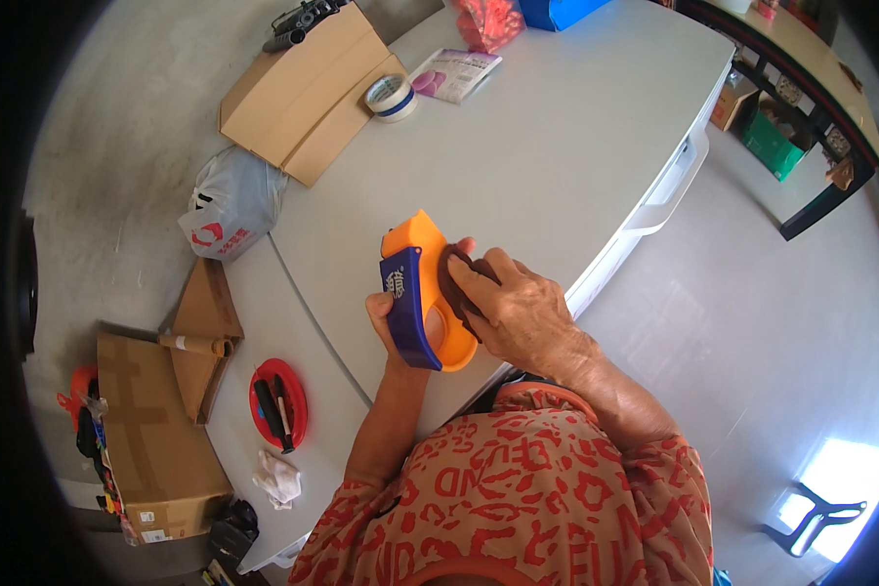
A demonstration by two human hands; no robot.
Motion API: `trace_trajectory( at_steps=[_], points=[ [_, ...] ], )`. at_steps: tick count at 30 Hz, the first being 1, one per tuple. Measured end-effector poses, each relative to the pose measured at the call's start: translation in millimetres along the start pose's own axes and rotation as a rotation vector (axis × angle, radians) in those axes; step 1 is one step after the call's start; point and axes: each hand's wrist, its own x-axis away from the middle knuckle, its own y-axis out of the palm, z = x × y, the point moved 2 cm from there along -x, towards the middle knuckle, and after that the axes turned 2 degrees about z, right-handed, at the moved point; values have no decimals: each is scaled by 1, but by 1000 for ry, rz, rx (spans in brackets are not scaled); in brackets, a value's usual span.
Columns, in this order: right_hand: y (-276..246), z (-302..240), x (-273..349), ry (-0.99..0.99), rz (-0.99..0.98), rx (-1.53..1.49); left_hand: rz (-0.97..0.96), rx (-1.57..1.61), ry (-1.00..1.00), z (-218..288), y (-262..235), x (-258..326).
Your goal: The person wipes the surface of several red plastic plates with a dark cloth. They handle the plates one at a time, rotating them to clean the top surface and the rim, then placing them back on the table. The person also briefly handles a tape dispenser and a syringe-like tool before focusing on the plates.
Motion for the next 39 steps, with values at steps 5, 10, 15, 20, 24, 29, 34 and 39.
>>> trace_trajectory(
  at_steps=[5, 10, 15, 20, 24, 29, 34, 39],
  points=[
    [0, 3, 14, 71, -181, -61, 75, -47, 37, 3, -5, -3],
    [-1, -3, 23, 17, -374, -284, -65, 89, -48, 4, -22, -5],
    [-8, 6, 21, 180, -348, -705, -17, 65, -9, 4, -15, -3],
    [5, -4, 20, 79, -337, -164, -15, -2, -38, 2, -15, -3],
    [1, 12, 22, 119, -437, -674, 26, -31, -44, 7, -11, -1],
    [-20, 5, 20, 223, -118, -1038, 103, -125, -6, 6, -31, -1],
    [-1, -14, 6, -51, 15, -135, 268, -315, 50, -1, -28, 0],
    [9, -14, 17, -144, -118, -149, 520, -239, 208, 14, -36, -3]
  ],
)
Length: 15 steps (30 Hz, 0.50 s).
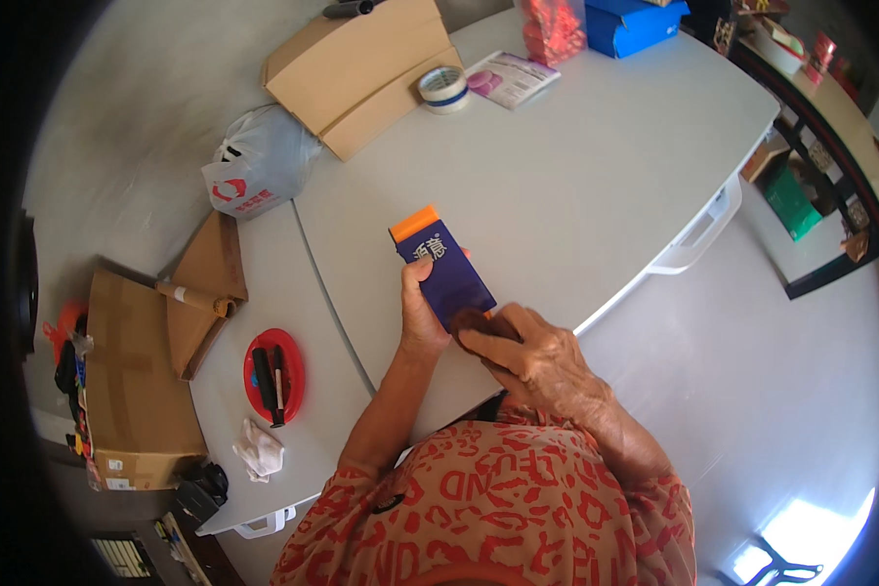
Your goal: The person wipes the surface of several red plastic plates with a dark cloth. They handle the plates one at a time, rotating them to clean the top surface and the rim, then placing them back on the table. The person also briefly handles a tape dispenser and a syringe-like tool before focusing on the plates.
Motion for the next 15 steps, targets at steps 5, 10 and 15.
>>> trace_trajectory(
  at_steps=[5, 10, 15],
  points=[
    [-3, 22, -4, 137, 30, 9, 90, 21, 161, 25, 8, -2],
    [-4, 61, -22, 194, 209, 202, 174, -73, 255, 43, 16, -5],
    [-3, 95, -31, 146, 165, 136, 231, -353, 313, 60, 21, -35]
  ],
)
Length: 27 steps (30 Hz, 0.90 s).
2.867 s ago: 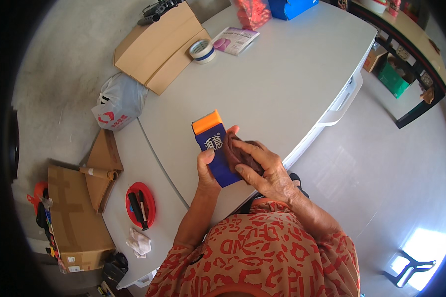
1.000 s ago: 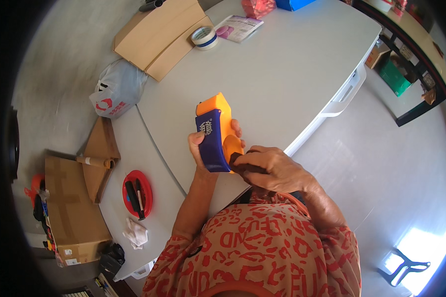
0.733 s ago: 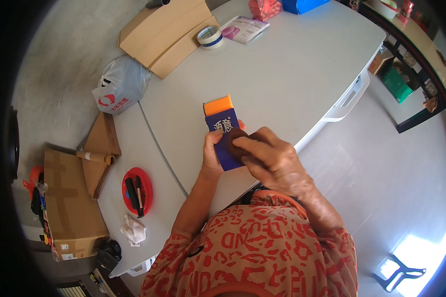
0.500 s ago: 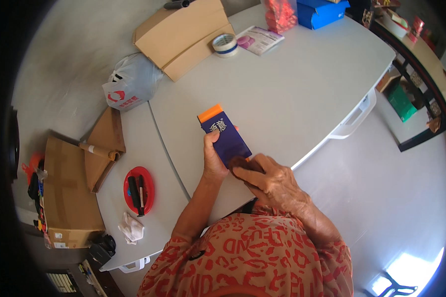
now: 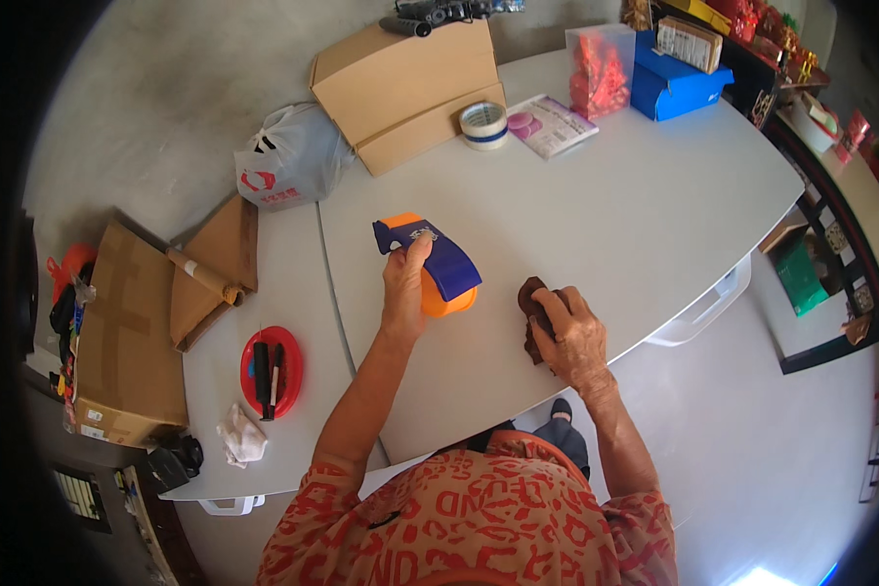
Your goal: The person wipes the surface of several red plastic plates with a dark cloth. They handle the plates one at a time, rotating them to clean the top surface and the rim, then placing them back on the table. The person also briefly handles a tape dispenser and a syringe-like tool before focusing on the plates.
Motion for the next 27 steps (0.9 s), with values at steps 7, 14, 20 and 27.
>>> trace_trajectory(
  at_steps=[7, 14, 20, 27],
  points=[
    [-9, 33, -19, -42, 14, 132, 156, -486, 45, -4, 24, -70],
    [-30, 67, -25, -72, 41, -18, 241, -833, 77, -20, 43, -163],
    [-30, 69, -28, -130, -30, -41, 313, -1085, -13, -24, 45, -221],
    [-30, 74, -29, -129, -98, -93, 254, -1189, -154, -28, 53, -253]
  ],
)
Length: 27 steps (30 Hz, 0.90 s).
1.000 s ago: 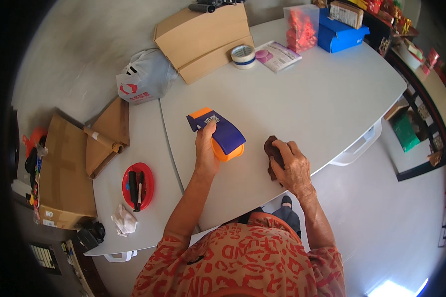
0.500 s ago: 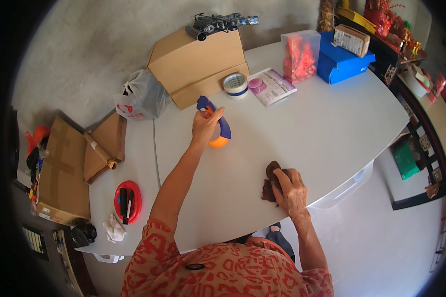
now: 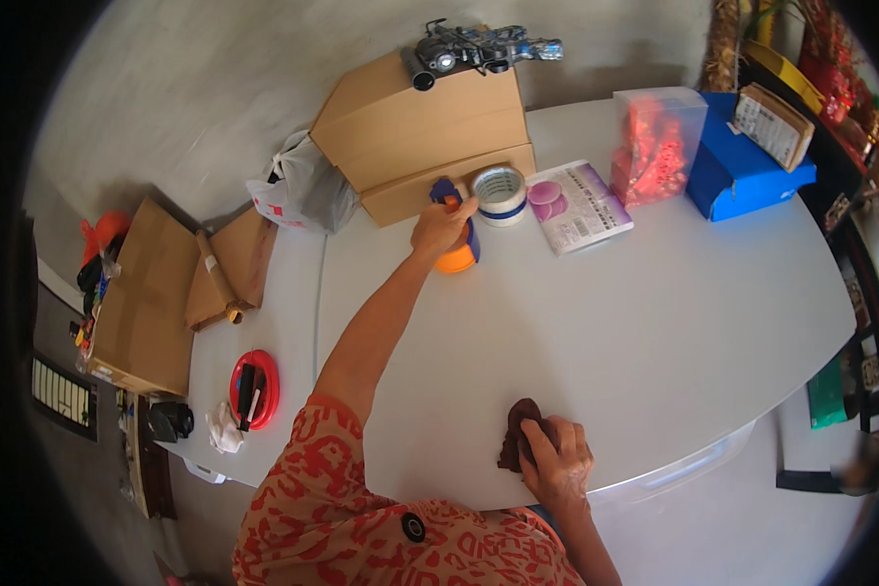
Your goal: The person wipes the surface of several red plastic plates with a dark cloth. They handle the plates one at a time, rotating them to clean the top surface and the rim, then placing them back on the table. The person also briefly handles a tape dispenser and a syringe-like tool before focusing on the plates.
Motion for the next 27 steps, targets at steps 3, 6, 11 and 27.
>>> trace_trajectory(
  at_steps=[3, 6, 11, 27],
  points=[
    [0, 0, -1, 35, -47, -18, -2, -85, 25, 0, 7, -2],
    [0, 1, 1, 38, -58, -28, 163, -90, 18, 6, 15, 7],
    [4, 5, 4, 33, -50, -35, 22, 33, -19, 15, 8, 25],
    [7, 6, 8, 29, -65, -78, -29, 141, 241, -18, 23, 48]
  ],
)
